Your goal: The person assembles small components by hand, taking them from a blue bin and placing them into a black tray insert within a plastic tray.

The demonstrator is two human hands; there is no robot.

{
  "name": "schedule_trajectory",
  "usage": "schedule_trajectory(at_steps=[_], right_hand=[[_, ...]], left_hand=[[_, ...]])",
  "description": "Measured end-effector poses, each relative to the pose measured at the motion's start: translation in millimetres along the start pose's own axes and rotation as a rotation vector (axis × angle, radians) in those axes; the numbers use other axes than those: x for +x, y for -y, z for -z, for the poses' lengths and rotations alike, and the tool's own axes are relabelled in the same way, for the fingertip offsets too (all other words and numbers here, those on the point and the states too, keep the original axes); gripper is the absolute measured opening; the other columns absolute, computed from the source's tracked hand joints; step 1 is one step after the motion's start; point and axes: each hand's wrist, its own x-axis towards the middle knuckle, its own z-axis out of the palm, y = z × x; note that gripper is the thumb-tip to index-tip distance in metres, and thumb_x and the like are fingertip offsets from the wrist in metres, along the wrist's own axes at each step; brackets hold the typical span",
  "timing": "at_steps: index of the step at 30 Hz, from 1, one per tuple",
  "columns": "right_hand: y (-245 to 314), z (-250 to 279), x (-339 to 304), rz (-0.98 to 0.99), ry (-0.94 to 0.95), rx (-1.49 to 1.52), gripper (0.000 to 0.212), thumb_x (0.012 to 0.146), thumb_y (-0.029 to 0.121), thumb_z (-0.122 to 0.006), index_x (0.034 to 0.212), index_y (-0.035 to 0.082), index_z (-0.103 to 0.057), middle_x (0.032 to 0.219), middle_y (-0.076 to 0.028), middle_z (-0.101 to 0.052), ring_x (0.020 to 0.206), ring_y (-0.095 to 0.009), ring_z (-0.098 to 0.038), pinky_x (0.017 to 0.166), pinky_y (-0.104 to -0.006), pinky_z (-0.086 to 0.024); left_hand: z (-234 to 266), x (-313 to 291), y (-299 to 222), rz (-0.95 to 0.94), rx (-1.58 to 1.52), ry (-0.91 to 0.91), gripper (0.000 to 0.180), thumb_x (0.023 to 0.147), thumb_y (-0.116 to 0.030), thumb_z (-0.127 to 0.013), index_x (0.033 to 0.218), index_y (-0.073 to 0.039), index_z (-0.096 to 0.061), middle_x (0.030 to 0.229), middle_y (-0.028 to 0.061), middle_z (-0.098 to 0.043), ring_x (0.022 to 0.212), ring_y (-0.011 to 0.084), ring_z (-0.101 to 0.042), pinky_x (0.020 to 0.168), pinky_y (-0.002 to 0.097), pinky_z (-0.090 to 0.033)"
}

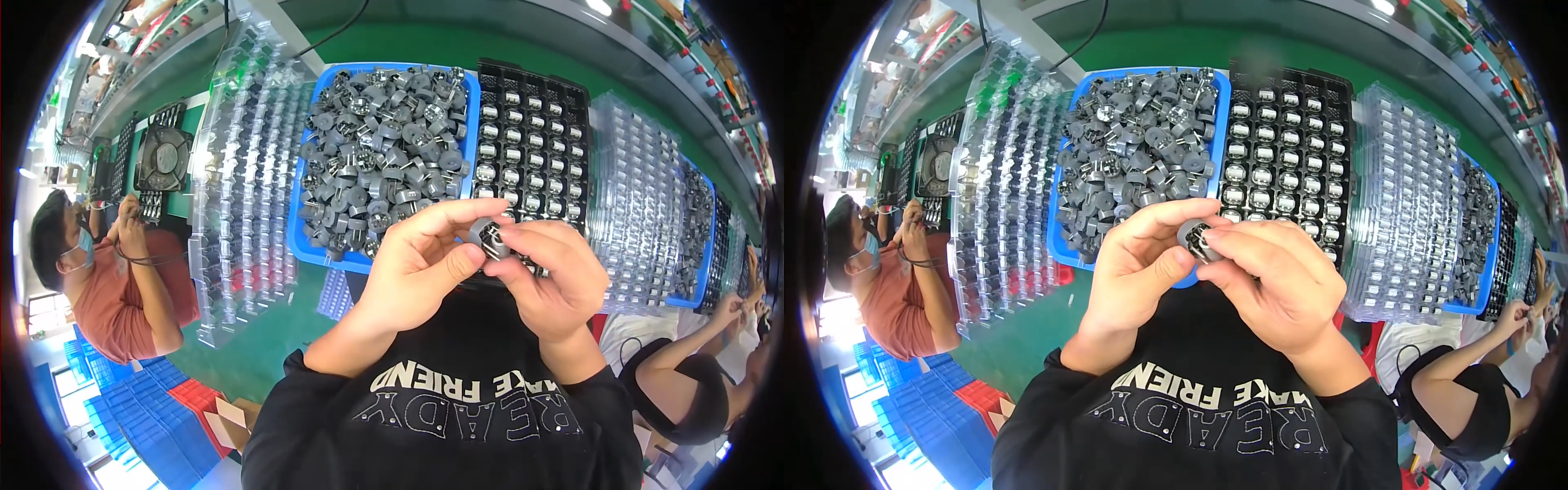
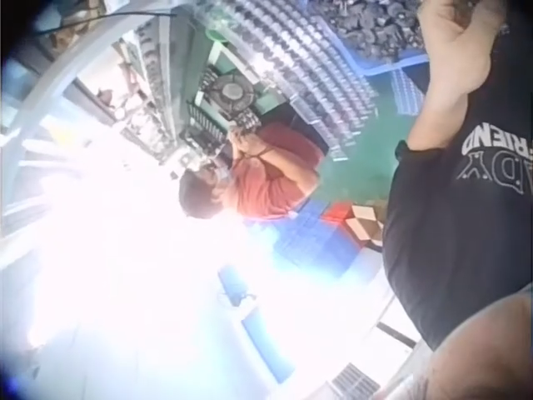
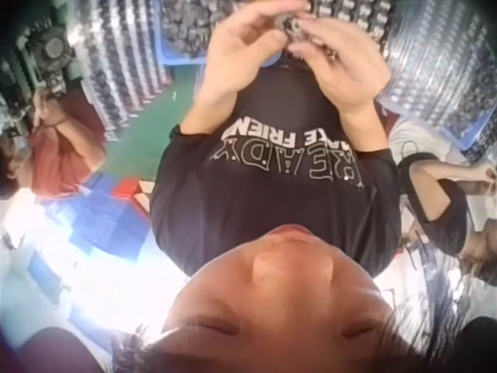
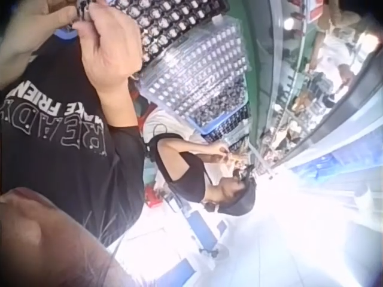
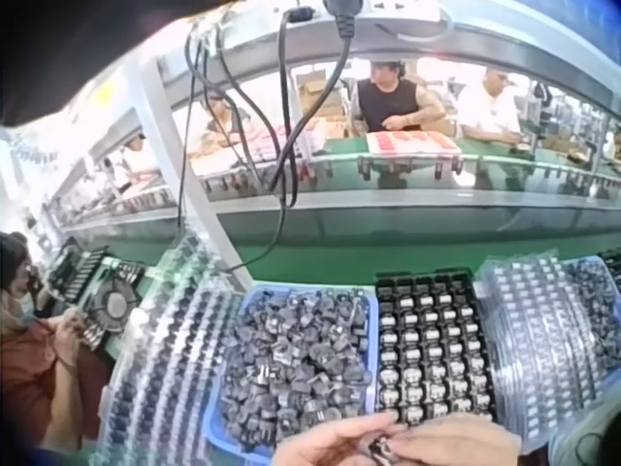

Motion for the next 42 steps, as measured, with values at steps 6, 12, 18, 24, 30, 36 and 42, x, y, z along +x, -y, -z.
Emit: schedule_trajectory(at_steps=[6,12,18,24,30,36,42], right_hand=[[2,-3,0,0.052,-0.028,-0.041,0.036,0.071,0.016,-0.091,0.099,0.0,-0.074,0.089,-0.013,-0.072,0.081,-0.025,-0.07,0.072,-0.0329,-0.055],[4,-2,-1,0.055,0.002,-0.044,0.035,0.073,0.014,-0.089,0.102,0.002,-0.075,0.093,-0.01,-0.072,0.08,-0.023,-0.069,0.068,-0.0306,-0.057],[1,-3,-1,0.11,0.014,-0.109,0.034,0.078,0.024,-0.086,0.101,0.002,-0.074,0.087,-0.009,-0.07,0.076,-0.024,-0.068,0.066,-0.032,-0.054],[9,4,10,0.146,0.088,-0.181,0.033,0.076,0.019,-0.086,0.1,0.002,-0.074,0.085,-0.009,-0.07,0.075,-0.023,-0.068,0.065,-0.032,-0.054],[3,-1,11,-0.06,0.054,-0.002,0.028,0.074,0.014,-0.088,0.091,0.001,-0.071,0.087,-0.01,-0.072,0.077,-0.023,-0.069,0.067,-0.0309,-0.054],[-27,7,42,-0.383,0.365,0.171,0.009,0.085,0.0,-0.075,0.088,0.0,-0.066,0.089,-0.005,-0.066,0.084,-0.014,-0.064,0.077,-0.0281,-0.053],[-133,-5,119,-0.117,0.24,-0.573,0.007,0.083,0.005,-0.07,0.086,0.002,-0.064,0.085,-0.015,-0.066,0.08,-0.03,-0.067,0.071,-0.039,-0.053]], left_hand=[[-2,-4,-3,0.032,-0.071,-0.022,0.042,0.097,-0.008,-0.069,0.135,0.005,-0.059,0.129,0.0143,-0.066,0.108,0.015,-0.065,0.089,0.0289,-0.055],[5,-10,-2,0.06,-0.059,-0.017,0.041,0.095,-0.005,-0.07,0.133,0.005,-0.06,0.127,0.0142,-0.068,0.112,0.0174,-0.066,0.09,0.0294,-0.055],[5,-10,-4,0.04,-0.044,0.001,0.038,0.096,0.003,-0.066,0.133,0.004,-0.062,0.117,0.0097,-0.071,0.099,0.0126,-0.068,0.088,0.0269,-0.056],[5,-9,-5,0.026,-0.031,-0.02,0.038,0.096,0.003,-0.067,0.133,0.003,-0.062,0.118,0.011,-0.071,0.1,0.0133,-0.068,0.087,0.0271,-0.057],[5,-2,2,0.003,-0.118,-0.042,0.039,0.091,-0.001,-0.073,0.127,0.006,-0.062,0.121,0.017,-0.069,0.109,0.021,-0.067,0.095,0.0337,-0.055],[20,9,19,0.02,0.103,-0.134,0.047,0.089,0.008,-0.07,0.135,0.005,-0.058,0.127,0.016,-0.066,0.111,0.0191,-0.065,0.095,0.0324,-0.054],[13,9,-20,-0.22,0.59,-0.306,0.053,0.084,-0.007,-0.077,0.135,-0.003,-0.061,0.13,0.0157,-0.066,0.109,0.0231,-0.067,0.092,0.0361,-0.054]])
